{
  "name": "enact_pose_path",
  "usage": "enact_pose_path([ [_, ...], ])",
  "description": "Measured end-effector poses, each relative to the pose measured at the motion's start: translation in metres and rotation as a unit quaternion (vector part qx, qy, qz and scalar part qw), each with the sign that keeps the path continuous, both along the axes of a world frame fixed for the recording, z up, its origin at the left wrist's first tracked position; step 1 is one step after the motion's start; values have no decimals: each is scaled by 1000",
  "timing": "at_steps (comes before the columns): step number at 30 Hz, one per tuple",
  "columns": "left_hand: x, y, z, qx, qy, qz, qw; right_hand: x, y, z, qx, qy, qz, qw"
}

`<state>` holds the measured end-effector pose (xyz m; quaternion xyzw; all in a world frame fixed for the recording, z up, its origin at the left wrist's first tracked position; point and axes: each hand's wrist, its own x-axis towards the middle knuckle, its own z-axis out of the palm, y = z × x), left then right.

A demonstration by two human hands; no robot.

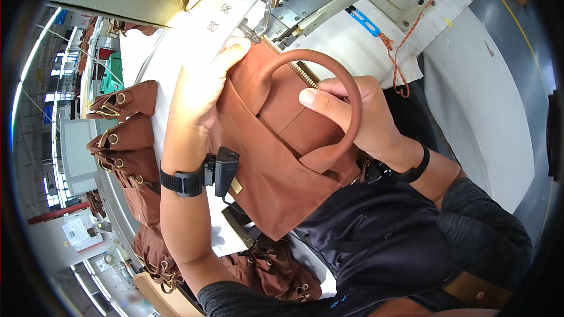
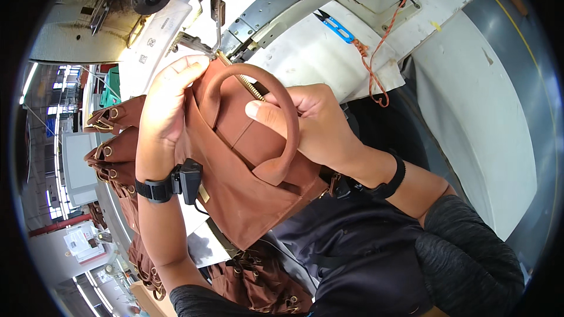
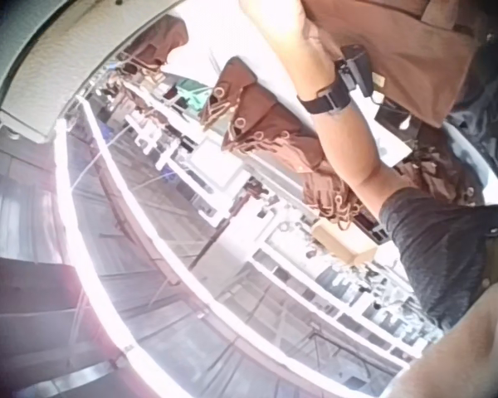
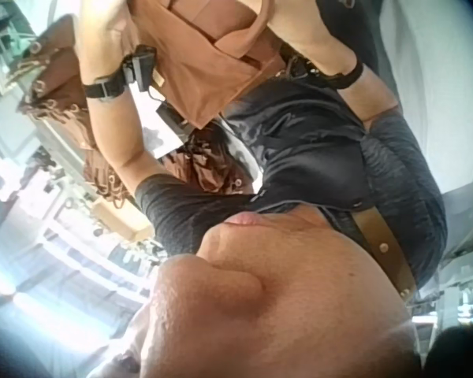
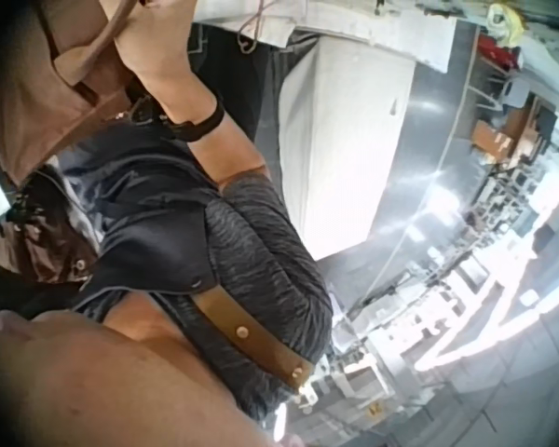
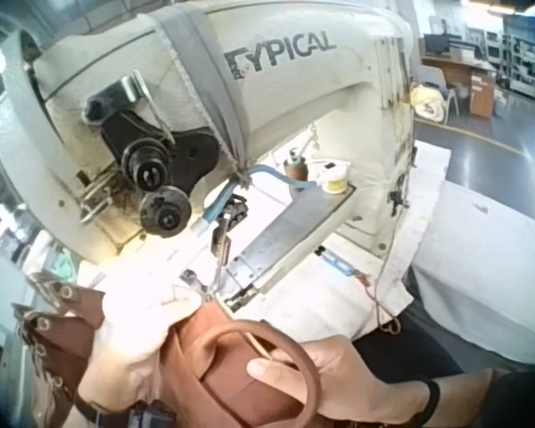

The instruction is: Sewing and assembling brown leather handbags using an industrial sewing machine.

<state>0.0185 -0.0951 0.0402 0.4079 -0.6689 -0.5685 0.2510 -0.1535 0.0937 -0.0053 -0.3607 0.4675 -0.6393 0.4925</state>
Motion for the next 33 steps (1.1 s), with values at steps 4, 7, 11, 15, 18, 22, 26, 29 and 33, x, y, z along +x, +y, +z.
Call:
enact_pose_path([
  [4, -1, -2, 0, -11, 30, -31, 999, -1, 0, -6, -18, 17, 9, 1000],
  [7, -3, 0, -1, 8, 46, -16, 999, -1, -1, -7, -14, 39, 9, 999],
  [11, -2, -5, -4, 29, 46, -12, 998, 5, -2, -2, -7, 43, -17, 999],
  [15, 1, -13, -1, 47, 70, 1, 996, -4, -11, -8, -5, 95, 11, 995],
  [18, 3, -29, -1, -23, 33, -23, 999, 2, -24, -6, -38, 41, -15, 998],
  [22, -1, -45, 3, -45, 46, -57, 996, 7, -37, -5, -37, 32, -17, 999],
  [26, 5, -51, 4, 5, 66, -78, 995, 7, -43, -16, -48, 32, -30, 998],
  [29, 3, -64, 3, 77, 82, -96, 989, 8, -44, -21, -33, 39, -54, 997],
  [33, -13, -66, 7, 69, 39, -167, 983, 12, -46, -25, -5, 61, -73, 995],
])
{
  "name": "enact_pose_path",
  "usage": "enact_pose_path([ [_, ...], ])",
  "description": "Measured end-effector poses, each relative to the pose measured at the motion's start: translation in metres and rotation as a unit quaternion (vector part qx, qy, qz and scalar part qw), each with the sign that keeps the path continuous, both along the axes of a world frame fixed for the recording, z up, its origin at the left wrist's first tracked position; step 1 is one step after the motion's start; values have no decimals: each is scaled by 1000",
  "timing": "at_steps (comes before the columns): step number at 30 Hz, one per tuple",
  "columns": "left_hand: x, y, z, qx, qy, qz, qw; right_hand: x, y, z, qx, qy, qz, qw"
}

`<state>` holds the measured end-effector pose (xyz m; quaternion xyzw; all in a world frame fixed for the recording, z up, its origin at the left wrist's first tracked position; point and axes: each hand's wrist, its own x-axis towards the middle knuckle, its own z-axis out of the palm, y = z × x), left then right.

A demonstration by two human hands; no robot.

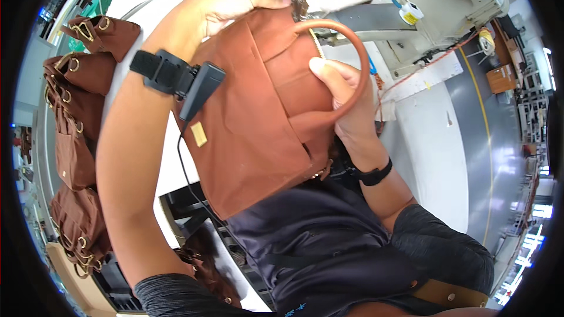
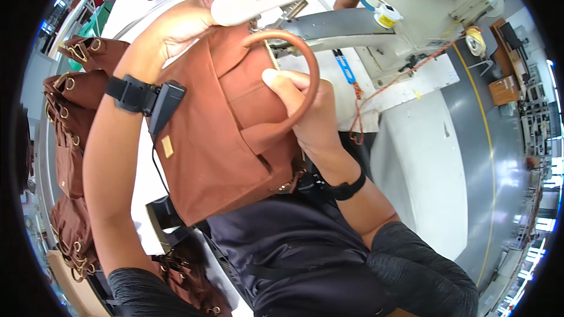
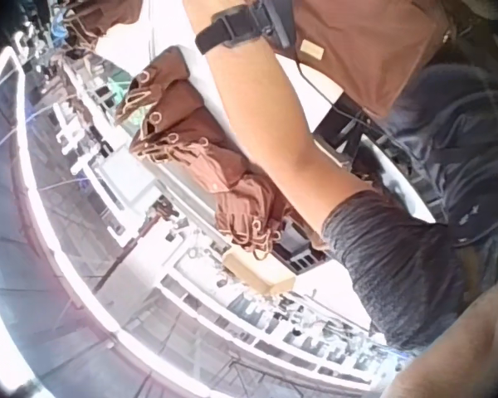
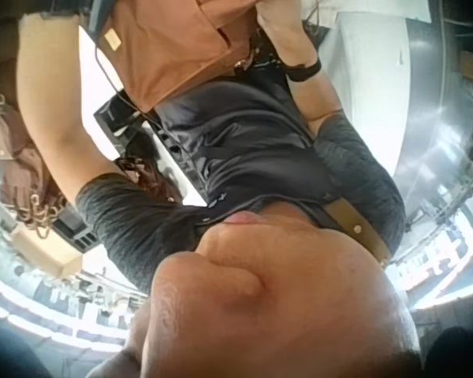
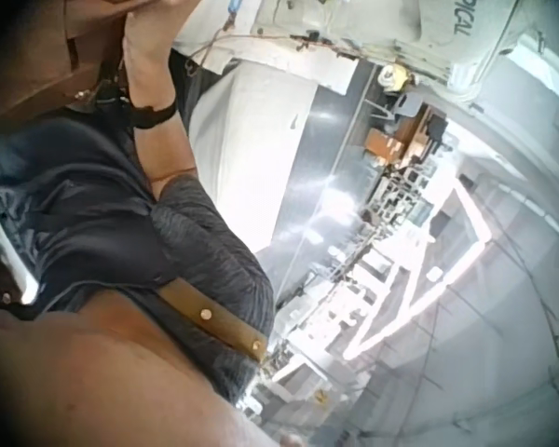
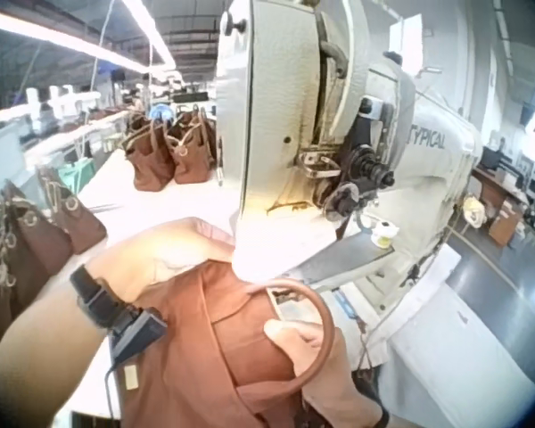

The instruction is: Sewing and assembling brown leather handbags using an industrial sewing machine.

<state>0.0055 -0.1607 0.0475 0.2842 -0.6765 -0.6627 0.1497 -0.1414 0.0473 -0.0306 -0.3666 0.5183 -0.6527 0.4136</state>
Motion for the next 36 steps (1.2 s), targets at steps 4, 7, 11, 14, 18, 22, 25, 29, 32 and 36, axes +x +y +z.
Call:
enact_pose_path([
  [4, 9, -23, -24, -27, 56, 5, 998, -2, -2, -19, -35, 63, 17, 997],
  [7, 33, -43, -33, -85, -97, 119, 985, -1, 21, -18, -75, 56, 71, 993],
  [11, 54, -7, 21, -322, -200, 121, 917, -48, 82, -9, 56, 4, 165, 985],
  [14, 113, 97, 56, -464, -261, 131, 836, -38, 101, 0, 17, 26, 228, 973],
  [18, 44, 255, 9, -560, -186, 175, 788, -76, 95, -5, 54, 162, 226, 959],
  [22, 14, 311, -45, -662, -184, 187, 702, -61, 96, -9, 67, -49, 263, 961],
  [25, -1, 311, -68, -697, -201, 262, 637, -48, 101, -6, 72, -191, 230, 952],
  [29, 3, 297, -68, -734, -174, 298, 585, -38, 104, 0, 56, -245, 219, 943],
  [32, 3, 299, -61, -742, -171, 292, 579, -35, 106, -1, 34, -213, 214, 953],
  [36, 0, 297, -62, -745, -170, 271, 586, -40, 110, -5, 16, -196, 215, 956],
])
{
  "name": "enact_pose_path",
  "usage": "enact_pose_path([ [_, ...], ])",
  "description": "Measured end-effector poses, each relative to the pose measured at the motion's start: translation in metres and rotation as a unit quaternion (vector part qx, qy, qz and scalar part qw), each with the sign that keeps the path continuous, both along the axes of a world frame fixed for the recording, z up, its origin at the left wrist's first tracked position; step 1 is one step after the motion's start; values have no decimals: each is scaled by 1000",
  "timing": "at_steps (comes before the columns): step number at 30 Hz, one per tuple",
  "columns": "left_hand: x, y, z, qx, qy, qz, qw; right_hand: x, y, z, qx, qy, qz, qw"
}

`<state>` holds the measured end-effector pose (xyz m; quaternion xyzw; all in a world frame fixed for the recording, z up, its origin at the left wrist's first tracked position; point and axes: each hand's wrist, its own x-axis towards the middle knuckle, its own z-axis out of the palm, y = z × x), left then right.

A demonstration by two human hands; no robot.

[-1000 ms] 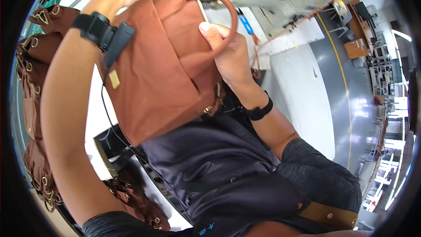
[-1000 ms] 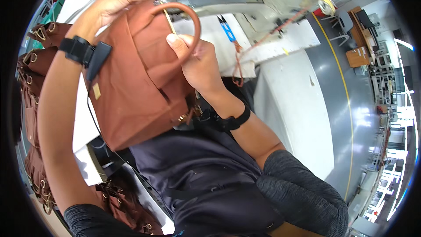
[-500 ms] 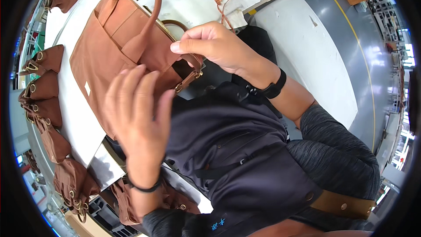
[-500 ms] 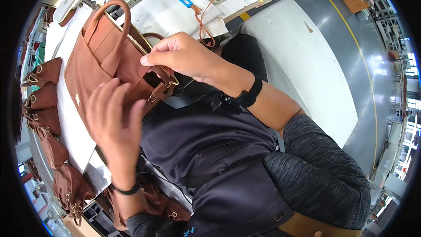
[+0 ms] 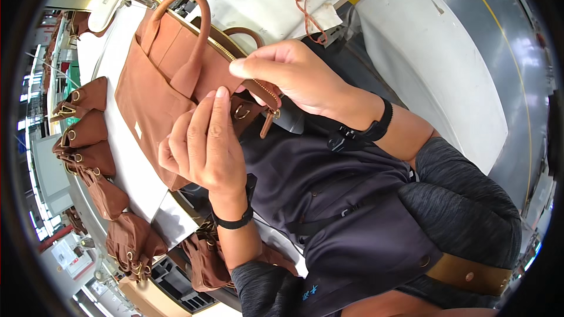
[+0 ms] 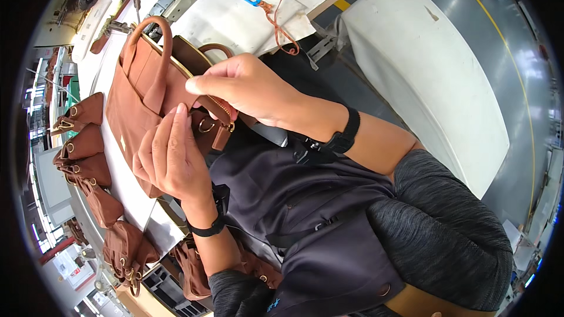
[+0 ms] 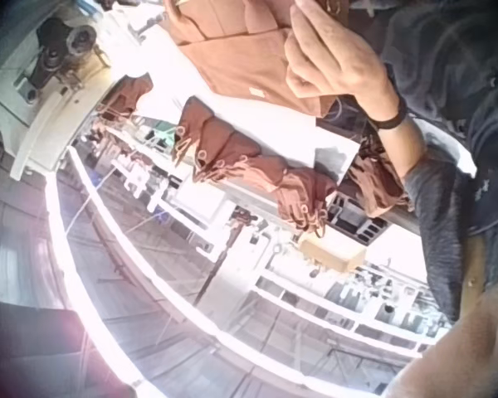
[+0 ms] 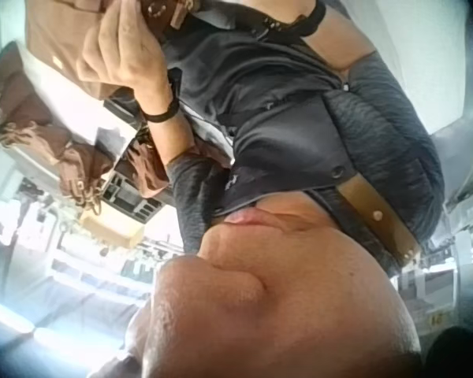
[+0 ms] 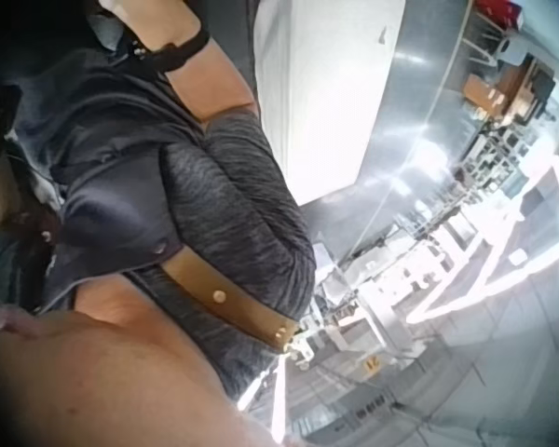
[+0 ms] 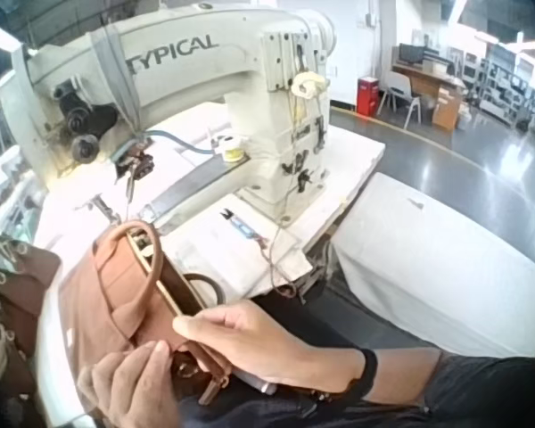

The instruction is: Sewing and assembling brown leather handbags using an industrial sewing machine.

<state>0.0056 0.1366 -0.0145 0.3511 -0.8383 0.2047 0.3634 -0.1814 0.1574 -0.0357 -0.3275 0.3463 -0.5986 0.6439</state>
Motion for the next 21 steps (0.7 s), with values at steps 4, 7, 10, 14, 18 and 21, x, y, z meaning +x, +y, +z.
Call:
enact_pose_path([
  [4, 3, -2, 2, -10, -1, 4, 1000, 4, -2, 5, -16, 9, 22, 1000],
  [7, 3, -1, 3, -18, -11, 4, 1000, 5, 2, 5, -31, 27, 15, 999],
  [10, 0, -3, 2, -12, -15, -6, 1000, 4, 1, 1, -38, 29, -11, 999],
  [14, -1, -3, 3, -2, -40, -7, 999, -2, -2, 1, -16, 41, 3, 999],
  [18, -6, -2, 3, -18, -51, 8, 999, 0, -4, -12, -67, 36, -5, 997],
  [21, -3, 2, 5, -4, -43, -3, 999, 7, 2, -13, -75, 23, -42, 996],
])
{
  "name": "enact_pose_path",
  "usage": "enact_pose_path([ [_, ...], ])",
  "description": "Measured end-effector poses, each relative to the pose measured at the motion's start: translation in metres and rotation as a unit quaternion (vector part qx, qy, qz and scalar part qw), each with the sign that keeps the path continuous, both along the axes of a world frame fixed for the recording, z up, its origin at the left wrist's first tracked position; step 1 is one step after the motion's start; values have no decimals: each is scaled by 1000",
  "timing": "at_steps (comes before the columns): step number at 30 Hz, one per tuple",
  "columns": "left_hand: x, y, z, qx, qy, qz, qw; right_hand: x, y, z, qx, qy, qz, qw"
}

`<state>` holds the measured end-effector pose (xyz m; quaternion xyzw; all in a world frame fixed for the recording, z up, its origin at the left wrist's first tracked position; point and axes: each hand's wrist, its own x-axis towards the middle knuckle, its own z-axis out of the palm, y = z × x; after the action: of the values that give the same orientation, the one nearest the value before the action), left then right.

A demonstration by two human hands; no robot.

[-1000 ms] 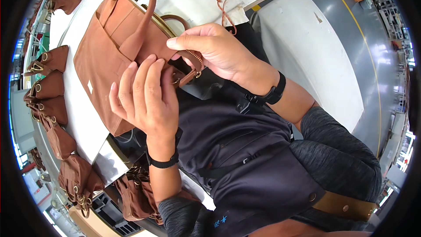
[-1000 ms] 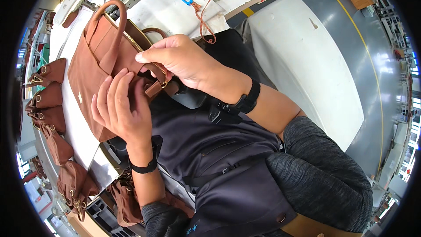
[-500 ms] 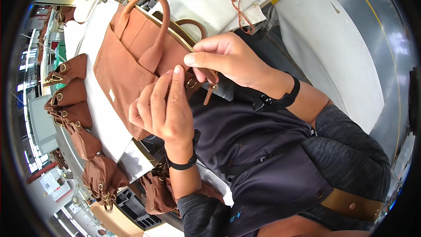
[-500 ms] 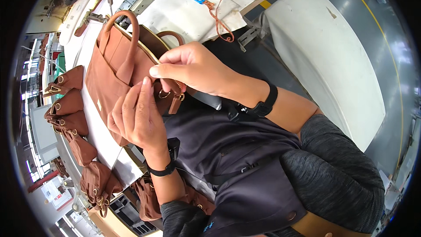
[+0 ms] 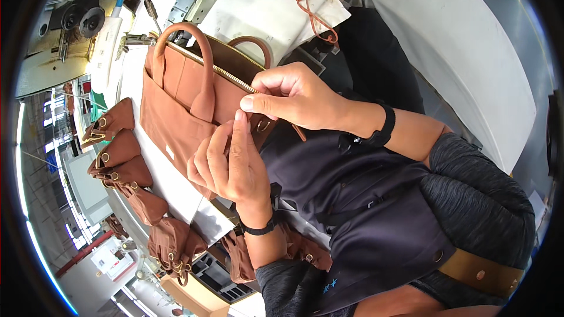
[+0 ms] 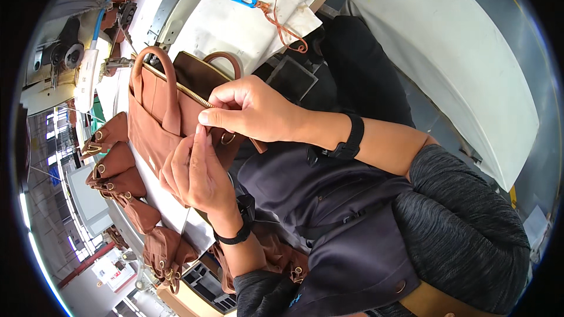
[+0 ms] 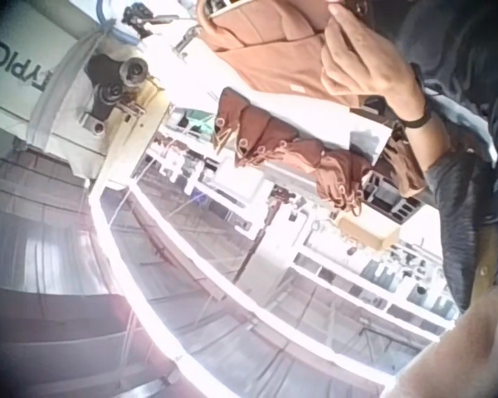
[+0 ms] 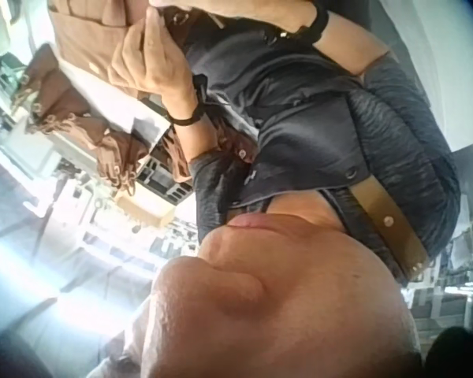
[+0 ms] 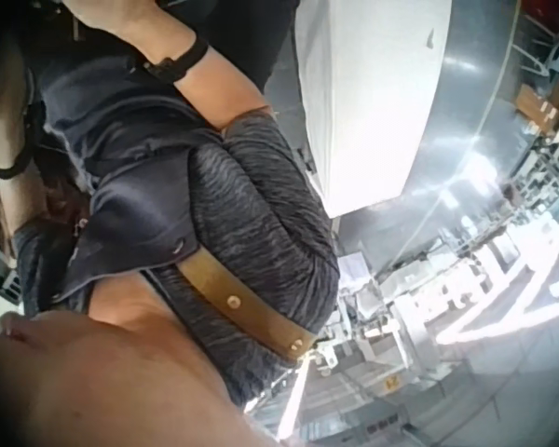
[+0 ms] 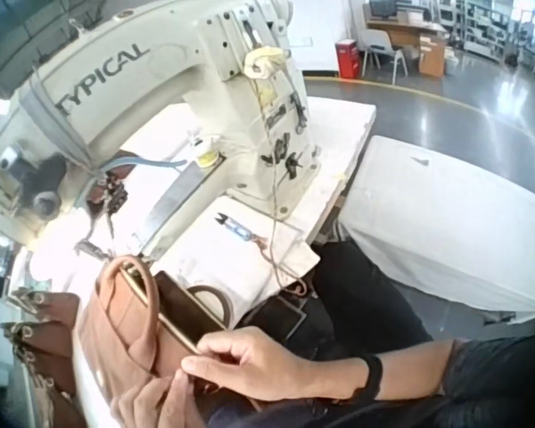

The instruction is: Sewing and assembling brown leather handbags using an industrial sewing machine.

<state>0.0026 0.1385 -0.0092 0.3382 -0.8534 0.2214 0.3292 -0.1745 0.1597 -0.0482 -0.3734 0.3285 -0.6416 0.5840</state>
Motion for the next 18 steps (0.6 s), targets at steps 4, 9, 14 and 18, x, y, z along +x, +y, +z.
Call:
enact_pose_path([
  [4, -17, -7, 49, 141, -58, -46, 987, 3, 0, -6, 20, 36, 8, 999],
  [9, -51, -71, 92, 35, -311, -121, 942, 22, -4, -6, 23, -22, 16, 999],
  [14, -23, -46, 117, -35, -269, 74, 960, 20, -2, -9, 22, -50, 12, 998],
  [18, 49, -49, 99, -39, -233, 185, 954, 20, -4, -6, 4, -63, 20, 998],
])
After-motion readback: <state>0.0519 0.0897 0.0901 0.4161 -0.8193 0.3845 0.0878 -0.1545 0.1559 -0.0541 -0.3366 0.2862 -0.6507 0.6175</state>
